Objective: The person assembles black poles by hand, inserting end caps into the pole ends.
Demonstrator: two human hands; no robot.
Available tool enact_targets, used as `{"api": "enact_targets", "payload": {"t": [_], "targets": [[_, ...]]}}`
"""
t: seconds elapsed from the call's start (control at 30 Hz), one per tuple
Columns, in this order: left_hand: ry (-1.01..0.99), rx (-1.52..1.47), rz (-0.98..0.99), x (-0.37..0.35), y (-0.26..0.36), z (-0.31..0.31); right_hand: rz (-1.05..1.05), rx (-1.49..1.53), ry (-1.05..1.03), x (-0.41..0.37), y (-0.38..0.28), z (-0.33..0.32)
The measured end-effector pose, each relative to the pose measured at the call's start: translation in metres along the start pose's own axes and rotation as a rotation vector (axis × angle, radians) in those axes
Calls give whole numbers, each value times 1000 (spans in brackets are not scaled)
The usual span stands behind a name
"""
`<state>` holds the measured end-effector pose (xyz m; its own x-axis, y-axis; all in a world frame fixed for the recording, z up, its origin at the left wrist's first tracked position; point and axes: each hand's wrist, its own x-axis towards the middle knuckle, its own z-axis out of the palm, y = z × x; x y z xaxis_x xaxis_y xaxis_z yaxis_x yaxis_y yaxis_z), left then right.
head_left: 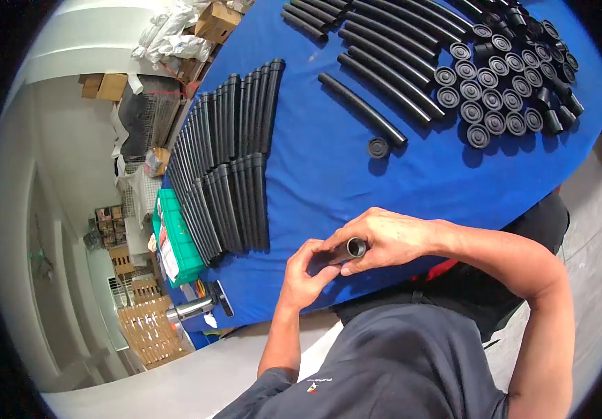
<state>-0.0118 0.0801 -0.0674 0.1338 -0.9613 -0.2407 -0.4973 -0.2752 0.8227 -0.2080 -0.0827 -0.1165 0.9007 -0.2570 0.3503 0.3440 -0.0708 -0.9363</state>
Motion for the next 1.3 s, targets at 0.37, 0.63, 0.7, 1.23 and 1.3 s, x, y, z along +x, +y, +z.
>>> {"api": "enact_targets", "payload": {"t": [0.37, 0.63, 0.7, 1.23, 1.3], "targets": [[-183, -219, -84, -4, -2, -12, 124, 21, -47, 2, -8, -9], [-91, -306, 4, -1, -6, 3, 132, 31, -36, 1, -9, -9], [-62, -237, 34, -1, -8, 4, 159, 24, -51, 2, -13, -12], [-169, -414, -193, -8, -25, -4, 153, 29, -35, 1, -10, -12], [-233, -370, -165, -7, -26, -10, 174, 21, -40, 1, -12, -13]]}}
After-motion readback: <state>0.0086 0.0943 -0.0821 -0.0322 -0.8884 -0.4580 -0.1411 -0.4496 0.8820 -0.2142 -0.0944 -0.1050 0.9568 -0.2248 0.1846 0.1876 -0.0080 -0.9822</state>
